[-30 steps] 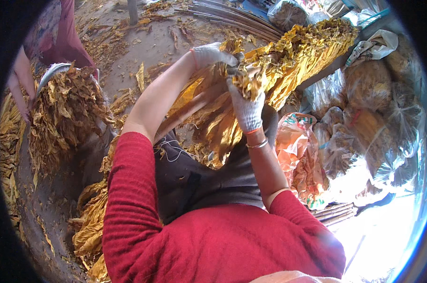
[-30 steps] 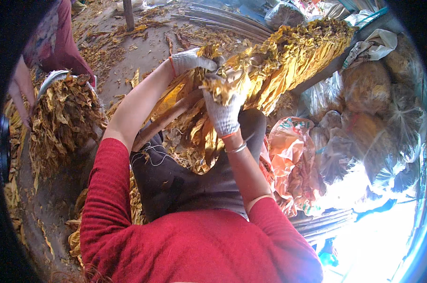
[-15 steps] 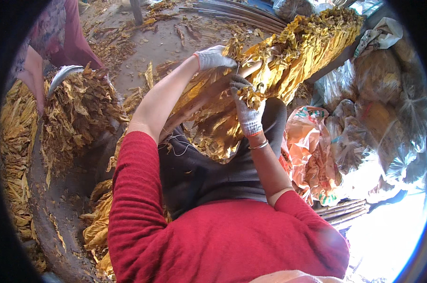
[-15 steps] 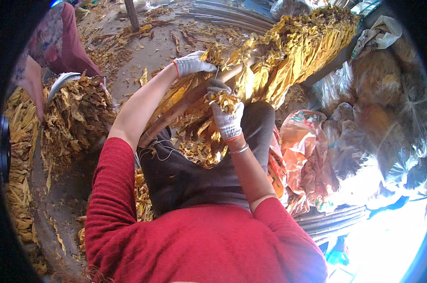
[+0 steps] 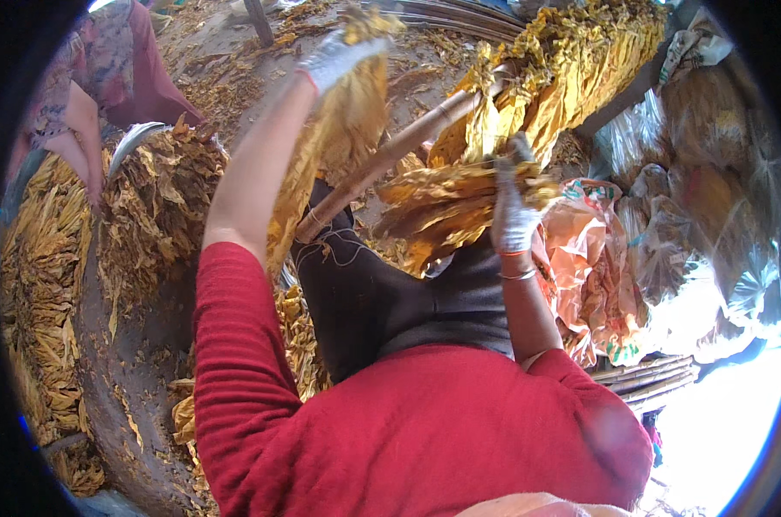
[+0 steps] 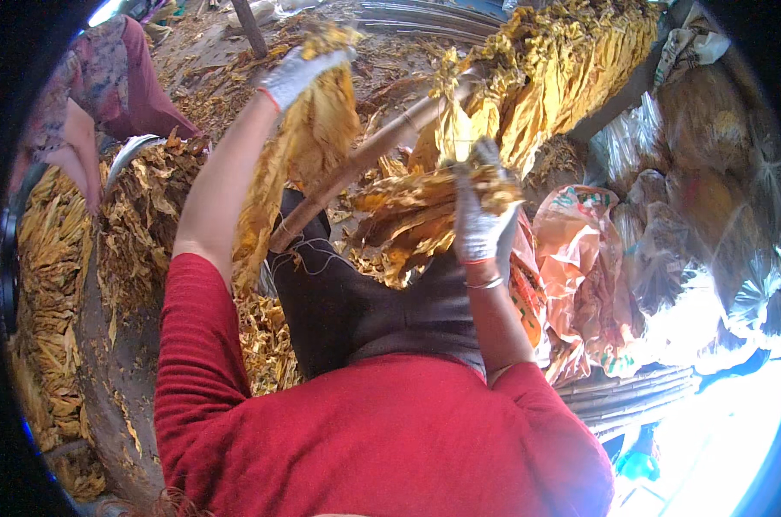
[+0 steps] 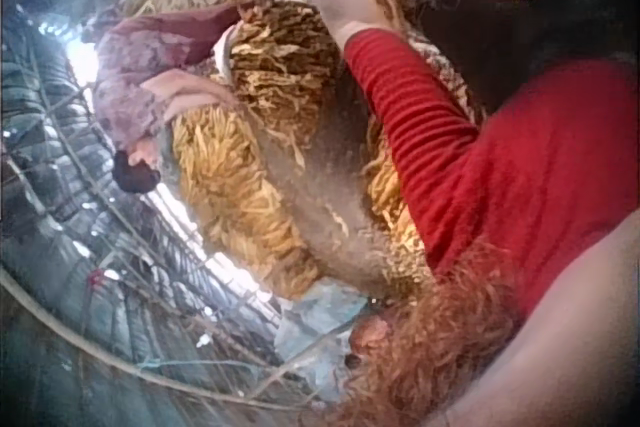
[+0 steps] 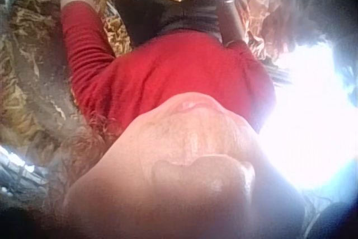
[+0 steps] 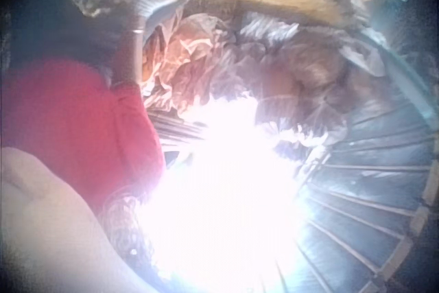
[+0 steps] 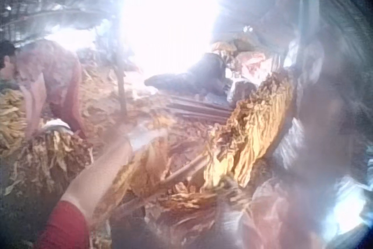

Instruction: The person sits on the floor and gathers dried tobacco leaves, aligning them into bundles. They use a string to tie the bundles together and place the finished bundles on a nearby pile.

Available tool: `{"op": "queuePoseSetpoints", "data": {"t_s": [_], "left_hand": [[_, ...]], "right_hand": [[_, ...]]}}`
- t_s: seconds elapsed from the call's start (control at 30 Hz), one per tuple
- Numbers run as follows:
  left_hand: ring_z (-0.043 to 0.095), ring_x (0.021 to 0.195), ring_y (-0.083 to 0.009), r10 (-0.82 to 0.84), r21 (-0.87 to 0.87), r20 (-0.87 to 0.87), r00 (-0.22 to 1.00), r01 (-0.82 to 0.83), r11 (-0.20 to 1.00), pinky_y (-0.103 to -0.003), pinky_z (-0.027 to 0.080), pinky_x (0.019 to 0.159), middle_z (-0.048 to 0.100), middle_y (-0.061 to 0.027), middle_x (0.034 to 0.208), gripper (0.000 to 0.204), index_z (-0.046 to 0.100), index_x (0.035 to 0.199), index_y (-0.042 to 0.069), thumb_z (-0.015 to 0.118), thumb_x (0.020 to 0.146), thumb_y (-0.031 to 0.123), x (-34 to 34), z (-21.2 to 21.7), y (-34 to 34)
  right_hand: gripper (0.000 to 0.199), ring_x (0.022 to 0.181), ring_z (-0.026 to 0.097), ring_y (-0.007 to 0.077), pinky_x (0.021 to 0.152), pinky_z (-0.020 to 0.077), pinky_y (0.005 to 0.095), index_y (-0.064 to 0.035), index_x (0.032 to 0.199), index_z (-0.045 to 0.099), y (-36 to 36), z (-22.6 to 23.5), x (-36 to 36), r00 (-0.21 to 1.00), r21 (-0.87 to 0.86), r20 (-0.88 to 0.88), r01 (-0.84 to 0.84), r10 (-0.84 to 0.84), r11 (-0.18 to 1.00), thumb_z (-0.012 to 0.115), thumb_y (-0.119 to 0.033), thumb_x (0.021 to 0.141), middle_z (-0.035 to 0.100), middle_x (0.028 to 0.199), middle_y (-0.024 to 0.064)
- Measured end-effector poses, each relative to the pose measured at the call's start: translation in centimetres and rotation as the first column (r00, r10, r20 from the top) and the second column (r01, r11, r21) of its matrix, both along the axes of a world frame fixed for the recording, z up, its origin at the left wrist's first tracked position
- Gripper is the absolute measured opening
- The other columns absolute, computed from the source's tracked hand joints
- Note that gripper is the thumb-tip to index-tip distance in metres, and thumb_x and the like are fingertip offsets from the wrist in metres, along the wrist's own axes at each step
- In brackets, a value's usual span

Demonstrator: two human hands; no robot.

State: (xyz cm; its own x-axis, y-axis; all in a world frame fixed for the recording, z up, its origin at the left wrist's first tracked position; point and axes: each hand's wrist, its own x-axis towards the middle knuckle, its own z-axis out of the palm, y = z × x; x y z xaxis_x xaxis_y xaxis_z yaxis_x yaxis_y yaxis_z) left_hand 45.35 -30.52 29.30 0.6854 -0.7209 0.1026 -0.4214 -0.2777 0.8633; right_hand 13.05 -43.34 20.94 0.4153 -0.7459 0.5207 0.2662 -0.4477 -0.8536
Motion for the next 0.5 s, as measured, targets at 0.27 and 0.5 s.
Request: {"op": "queuePoseSetpoints", "data": {"t_s": [0.27, 0.5], "left_hand": [[0.065, 0.109, -0.0172, 0.17, -0.325, 0.119, 0.978, -0.123, 0.938, -0.032, 0.05, 0.095, 0.07, -0.0077, 0.123, 0.061, 0.068, 0.13, 0.006, 0.075, 0.089, 0.051, 8.7, 1.5, 9.3], [0.067, 0.11, -0.0191, 0.362, -0.362, 0.376, 0.853, -0.225, 0.905, -0.034, 0.05, 0.096, 0.072, -0.0071, 0.122, 0.061, 0.068, 0.129, 0.002, 0.076, 0.09, 0.048, 9.4, 4.9, 15.6]], "right_hand": [[0.031, 0.114, 0.064, 0.0239, 0.106, 0.0477, 0.0378, 0.0044, 0.126, 0.065, -4.9, 13.4, -12.0, 0.962, 0.186, 0.166, 0.187, -0.218, 0.965, 0.059, -0.014, 0.102, 0.069, 0.118, 0.0137], [0.041, 0.127, 0.059, 0.0244, 0.108, 0.0474, 0.04, 0.0008, 0.134, 0.063, -12.4, 23.8, -28.5, 0.881, 0.206, 0.135, 0.422, -0.453, 0.883, 0.055, -0.026, 0.104, 0.065, 0.133, 0.0139]]}}
